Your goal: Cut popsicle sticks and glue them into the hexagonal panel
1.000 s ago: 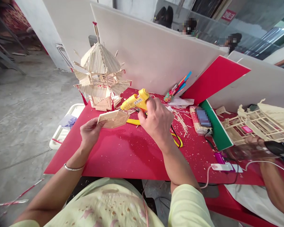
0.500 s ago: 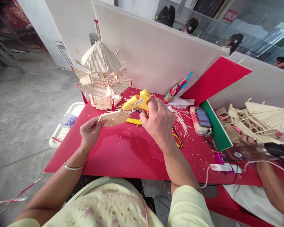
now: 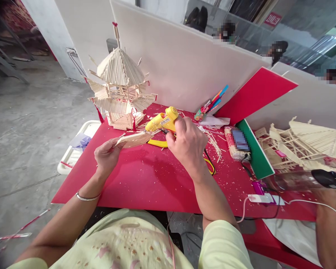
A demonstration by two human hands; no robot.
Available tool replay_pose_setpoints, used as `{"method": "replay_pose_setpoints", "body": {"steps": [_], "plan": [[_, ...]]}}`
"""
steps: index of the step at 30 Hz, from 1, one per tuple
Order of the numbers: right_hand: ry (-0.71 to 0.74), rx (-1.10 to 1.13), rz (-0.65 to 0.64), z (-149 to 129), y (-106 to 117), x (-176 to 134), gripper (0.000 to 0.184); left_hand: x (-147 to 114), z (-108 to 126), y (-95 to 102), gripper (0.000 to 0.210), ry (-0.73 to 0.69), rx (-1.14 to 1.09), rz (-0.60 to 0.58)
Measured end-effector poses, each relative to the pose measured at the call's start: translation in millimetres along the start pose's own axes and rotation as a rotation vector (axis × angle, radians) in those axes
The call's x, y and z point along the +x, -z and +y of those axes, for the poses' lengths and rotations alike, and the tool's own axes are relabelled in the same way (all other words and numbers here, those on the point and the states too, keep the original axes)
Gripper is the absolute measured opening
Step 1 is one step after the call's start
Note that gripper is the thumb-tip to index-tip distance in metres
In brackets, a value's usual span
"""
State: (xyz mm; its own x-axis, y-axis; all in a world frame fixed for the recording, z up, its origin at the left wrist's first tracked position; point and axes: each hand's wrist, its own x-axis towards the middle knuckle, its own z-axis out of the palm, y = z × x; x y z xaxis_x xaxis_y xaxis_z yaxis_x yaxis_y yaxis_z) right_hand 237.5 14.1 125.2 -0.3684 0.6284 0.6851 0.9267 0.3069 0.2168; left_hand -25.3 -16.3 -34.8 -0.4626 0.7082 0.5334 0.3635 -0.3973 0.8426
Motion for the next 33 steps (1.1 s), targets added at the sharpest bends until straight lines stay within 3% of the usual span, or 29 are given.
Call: {"method": "replay_pose_setpoints", "body": {"steps": [9, 16, 25, 28, 33], "plan": [[0.006, -0.012, -0.028, -1.0, 2.7, -1.0, 0.021, -0.2, 4.8, 3.7, 0.017, -0.242, 0.035, -0.023], [0.001, 0.002, -0.056, 1.8, 3.3, -4.1, 0.022, -1.7, 1.1, 5.3, 0.019, -0.189, 0.052, -0.044], [0.053, -0.042, -0.016, 2.7, 4.9, -6.5, 0.02, -1.5, 0.8, 4.8, 0.02, -0.259, 0.074, -0.079], [0.078, -0.067, 0.039, 3.1, 4.9, -6.6, 0.016, -1.1, 1.1, 5.1, 0.021, -0.344, 0.067, -0.075], [0.174, -0.088, 0.283, 8.5, -3.1, -3.6, 0.012, -1.4, 0.2, 5.5, 0.032, -0.437, 0.05, -0.087]]}}
